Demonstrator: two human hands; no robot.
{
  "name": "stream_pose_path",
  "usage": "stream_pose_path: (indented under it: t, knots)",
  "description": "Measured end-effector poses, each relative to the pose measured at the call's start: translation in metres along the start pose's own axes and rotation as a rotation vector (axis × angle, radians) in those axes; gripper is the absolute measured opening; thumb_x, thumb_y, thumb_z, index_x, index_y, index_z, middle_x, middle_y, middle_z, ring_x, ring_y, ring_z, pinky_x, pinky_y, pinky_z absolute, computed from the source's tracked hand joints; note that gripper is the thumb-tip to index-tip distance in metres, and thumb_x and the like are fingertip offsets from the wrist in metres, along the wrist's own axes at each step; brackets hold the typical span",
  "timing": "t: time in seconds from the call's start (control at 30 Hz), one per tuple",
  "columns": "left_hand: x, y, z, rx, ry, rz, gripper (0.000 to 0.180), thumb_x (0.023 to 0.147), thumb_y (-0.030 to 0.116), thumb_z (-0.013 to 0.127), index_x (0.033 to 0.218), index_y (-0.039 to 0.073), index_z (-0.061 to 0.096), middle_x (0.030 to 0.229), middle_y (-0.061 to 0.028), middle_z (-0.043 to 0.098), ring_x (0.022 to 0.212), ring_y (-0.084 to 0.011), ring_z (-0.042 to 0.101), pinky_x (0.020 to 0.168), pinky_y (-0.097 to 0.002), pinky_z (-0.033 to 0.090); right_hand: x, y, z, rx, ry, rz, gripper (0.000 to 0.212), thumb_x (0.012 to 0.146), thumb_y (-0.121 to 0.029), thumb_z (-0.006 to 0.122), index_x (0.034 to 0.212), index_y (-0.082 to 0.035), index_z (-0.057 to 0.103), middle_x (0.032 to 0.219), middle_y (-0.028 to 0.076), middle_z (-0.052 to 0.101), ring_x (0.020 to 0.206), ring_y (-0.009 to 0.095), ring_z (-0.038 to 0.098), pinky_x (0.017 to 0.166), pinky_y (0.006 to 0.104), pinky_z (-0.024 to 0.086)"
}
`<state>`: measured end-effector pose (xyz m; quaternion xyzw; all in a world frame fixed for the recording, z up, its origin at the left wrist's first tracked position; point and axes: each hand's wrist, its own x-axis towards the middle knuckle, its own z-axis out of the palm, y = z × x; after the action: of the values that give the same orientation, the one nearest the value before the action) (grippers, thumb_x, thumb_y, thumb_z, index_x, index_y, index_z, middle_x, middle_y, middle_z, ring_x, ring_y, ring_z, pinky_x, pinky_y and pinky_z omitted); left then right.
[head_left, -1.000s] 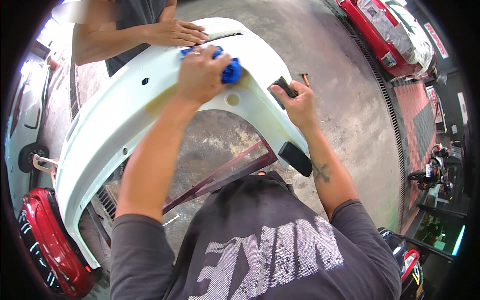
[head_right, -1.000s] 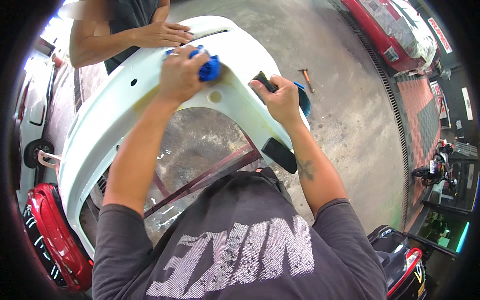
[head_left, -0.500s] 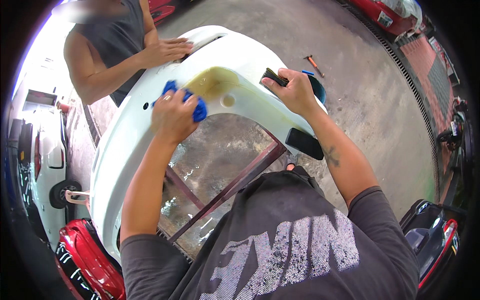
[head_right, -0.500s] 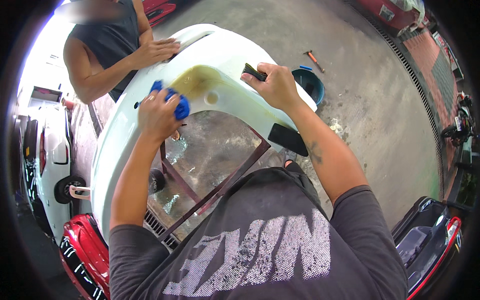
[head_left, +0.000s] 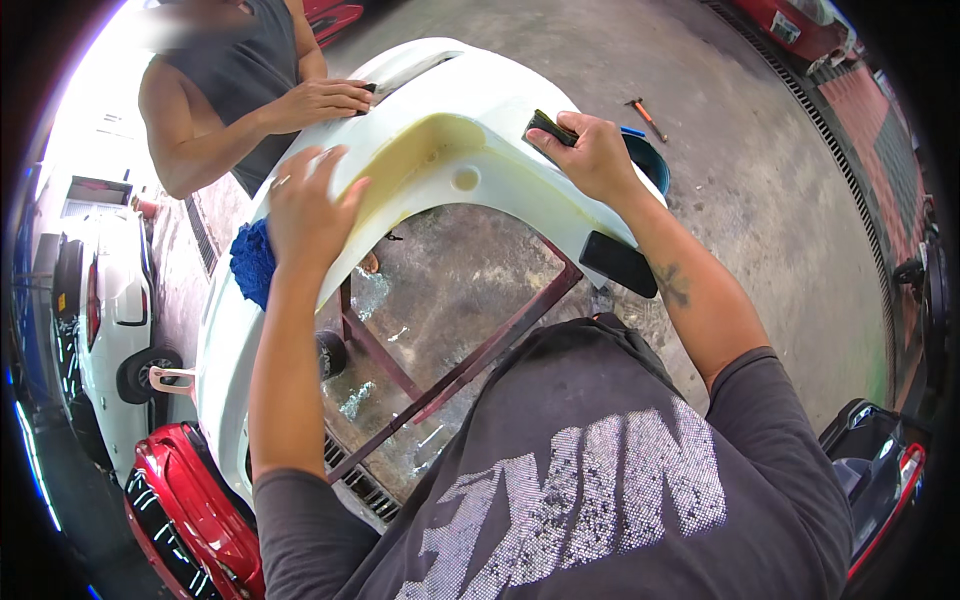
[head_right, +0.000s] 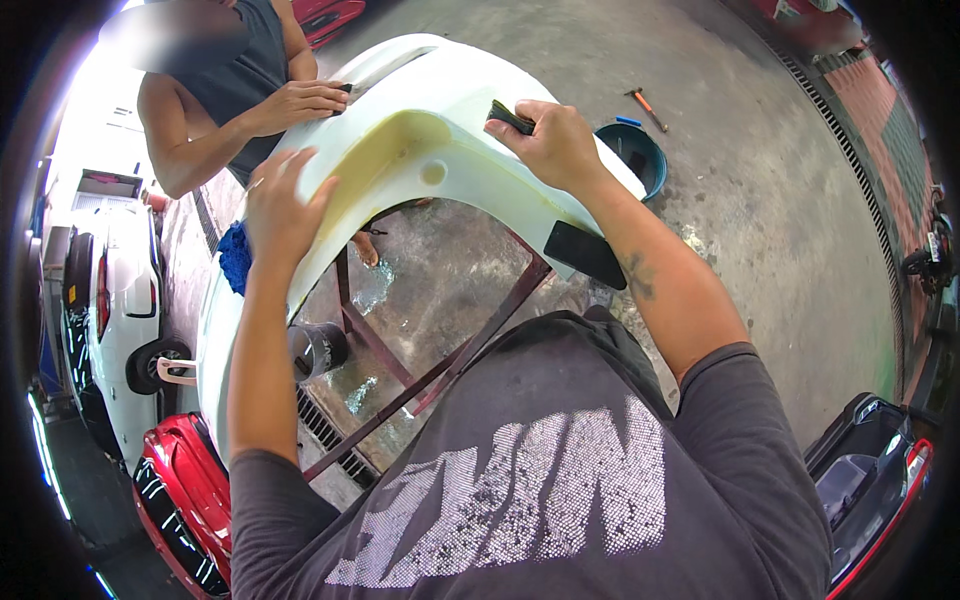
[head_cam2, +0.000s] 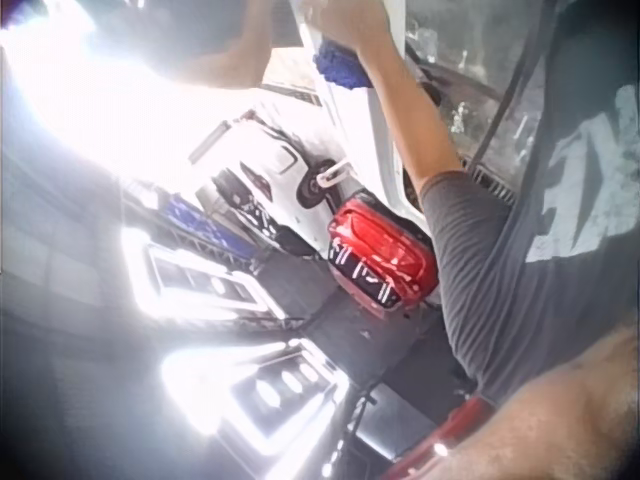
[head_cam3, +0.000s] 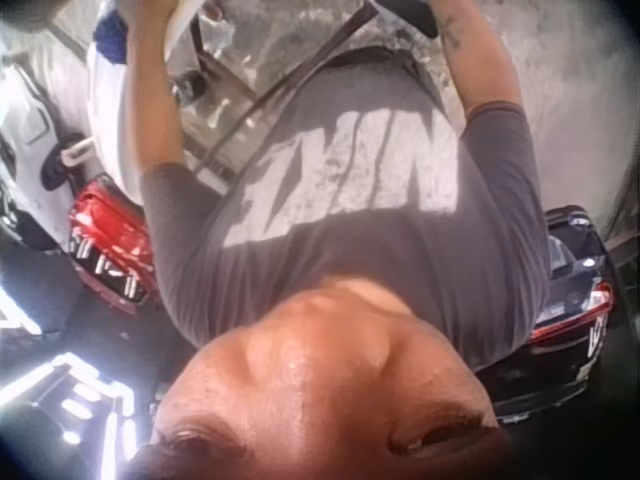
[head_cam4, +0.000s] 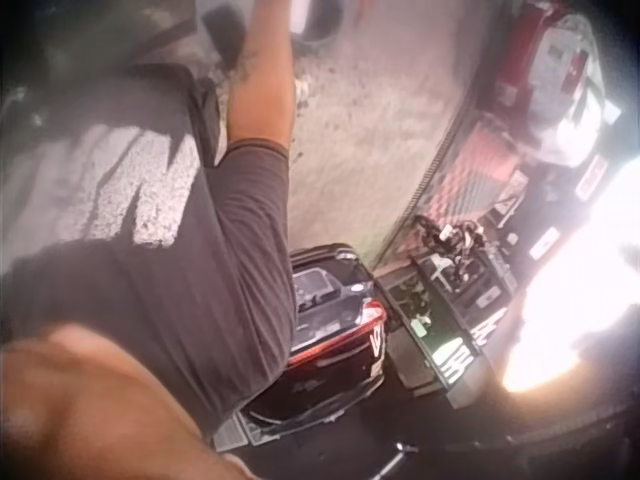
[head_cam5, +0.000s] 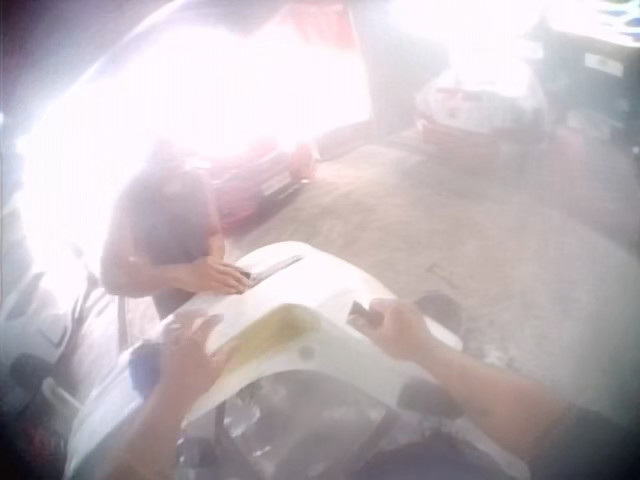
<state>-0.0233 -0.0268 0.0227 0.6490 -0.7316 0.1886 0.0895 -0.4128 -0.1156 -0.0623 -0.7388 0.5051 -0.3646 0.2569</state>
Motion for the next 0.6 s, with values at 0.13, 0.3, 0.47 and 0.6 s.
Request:
stream_pose_path:
  t: [0.13, 0.3, 0.47, 0.6]
  knots:
    - [0.052, 0.038, 0.047, 0.026, 0.003, 0.086, 0.068, 0.084, 0.053, 0.096, 0.141, 0.021, 0.078, 0.146, -0.0102, 0.068, 0.138, -0.0338, 0.066, 0.114, -0.0495, 0.054, 0.000, 0.000, 0.005, -0.008, 0.030, -0.025, 0.050, 0.102, -0.053, 0.083, 0.094, -0.004, 0.080, 0.075, 0.019, 0.070, 0.070, 0.037, 0.070, 0.068, 0.0498, 0.052]
    - [0.101, 0.056, 0.049, -0.012, 0.055, 0.244, 0.071, 0.077, 0.061, 0.099, 0.134, 0.023, 0.082, 0.132, -0.0080, 0.070, 0.131, -0.0318, 0.069, 0.110, -0.0491, 0.055, -0.002, -0.013, 0.002, -0.057, -0.007, 0.014, 0.048, 0.102, -0.053, 0.082, 0.096, -0.005, 0.082, 0.078, 0.019, 0.073, 0.073, 0.039, 0.073, 0.070, 0.0507, 0.054]
    - [0.128, 0.081, 0.055, -0.118, 0.022, 0.456, 0.072, 0.073, 0.068, 0.094, 0.127, 0.021, 0.083, 0.126, -0.0064, 0.073, 0.128, -0.0309, 0.071, 0.113, -0.0482, 0.054, -0.003, -0.003, 0.003, -0.071, 0.037, -0.013, 0.049, 0.103, -0.054, 0.081, 0.097, -0.005, 0.082, 0.081, 0.019, 0.075, 0.076, 0.040, 0.074, 0.071, 0.0508, 0.055]
    - [0.132, 0.095, 0.056, -0.135, -0.010, 0.543, 0.072, 0.074, 0.068, 0.093, 0.130, 0.023, 0.083, 0.134, -0.0040, 0.072, 0.135, -0.0304, 0.068, 0.116, -0.0492, 0.053, -0.003, -0.008, 0.004, -0.091, 0.028, -0.001, 0.050, 0.103, -0.055, 0.081, 0.098, -0.005, 0.081, 0.083, 0.019, 0.076, 0.076, 0.040, 0.075, 0.072, 0.0511, 0.055]
